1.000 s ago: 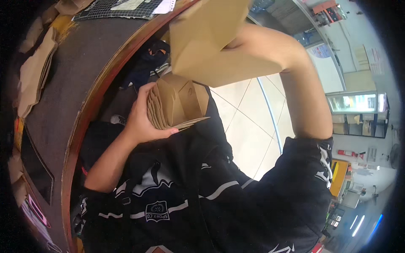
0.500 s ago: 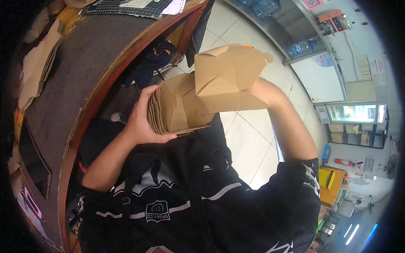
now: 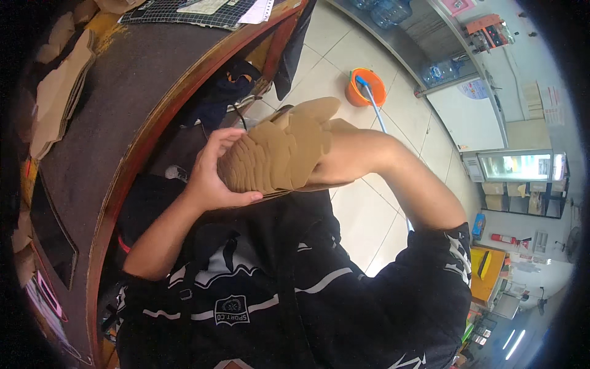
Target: The person assembles flat cardboard pieces into small boxes by hand. They fold the pieces along pre-cut lines, interlock the tabs, and stack the finished boxes on the table.
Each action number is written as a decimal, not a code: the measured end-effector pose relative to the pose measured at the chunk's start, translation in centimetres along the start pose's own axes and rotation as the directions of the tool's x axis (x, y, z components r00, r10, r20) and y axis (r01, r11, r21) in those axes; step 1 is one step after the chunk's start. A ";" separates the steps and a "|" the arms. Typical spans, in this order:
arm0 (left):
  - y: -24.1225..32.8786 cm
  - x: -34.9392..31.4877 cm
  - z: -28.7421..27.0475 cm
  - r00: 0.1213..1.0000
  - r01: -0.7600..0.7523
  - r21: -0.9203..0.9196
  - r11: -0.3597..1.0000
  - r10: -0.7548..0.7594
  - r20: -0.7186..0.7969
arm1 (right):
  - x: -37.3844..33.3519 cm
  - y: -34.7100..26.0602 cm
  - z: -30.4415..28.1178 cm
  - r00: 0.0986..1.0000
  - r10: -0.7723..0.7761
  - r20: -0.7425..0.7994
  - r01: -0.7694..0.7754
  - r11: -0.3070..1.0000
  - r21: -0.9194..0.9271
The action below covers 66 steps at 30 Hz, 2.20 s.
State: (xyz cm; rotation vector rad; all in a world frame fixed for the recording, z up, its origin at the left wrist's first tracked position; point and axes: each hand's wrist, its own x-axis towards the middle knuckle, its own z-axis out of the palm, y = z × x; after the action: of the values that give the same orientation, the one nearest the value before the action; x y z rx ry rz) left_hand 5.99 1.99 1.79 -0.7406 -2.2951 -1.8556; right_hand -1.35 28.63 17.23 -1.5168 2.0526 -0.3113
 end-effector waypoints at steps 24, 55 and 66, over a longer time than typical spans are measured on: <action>1.8 -0.5 1.3 0.998 -0.004 0.105 0.994 -0.002 0.064 | 5.7 -1.5 7.7 0.939 0.035 -0.343 -0.060 0.996 -0.060; -3.2 2.3 -1.4 0.870 0.485 -0.100 0.868 -0.491 -0.040 | 39.2 13.4 -28.6 0.737 -0.408 -0.539 -0.418 0.353 -0.837; -2.2 2.9 -0.7 0.898 0.440 -0.053 0.896 -0.440 0.007 | 26.5 2.9 -25.6 0.898 0.097 -0.430 -0.280 0.878 -0.388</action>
State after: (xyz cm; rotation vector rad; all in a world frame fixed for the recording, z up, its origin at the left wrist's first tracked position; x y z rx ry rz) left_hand 2.30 1.90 1.07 -0.2211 -2.5831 -2.0897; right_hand -23.35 1.30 28.69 -1.5769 2.7286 -0.0745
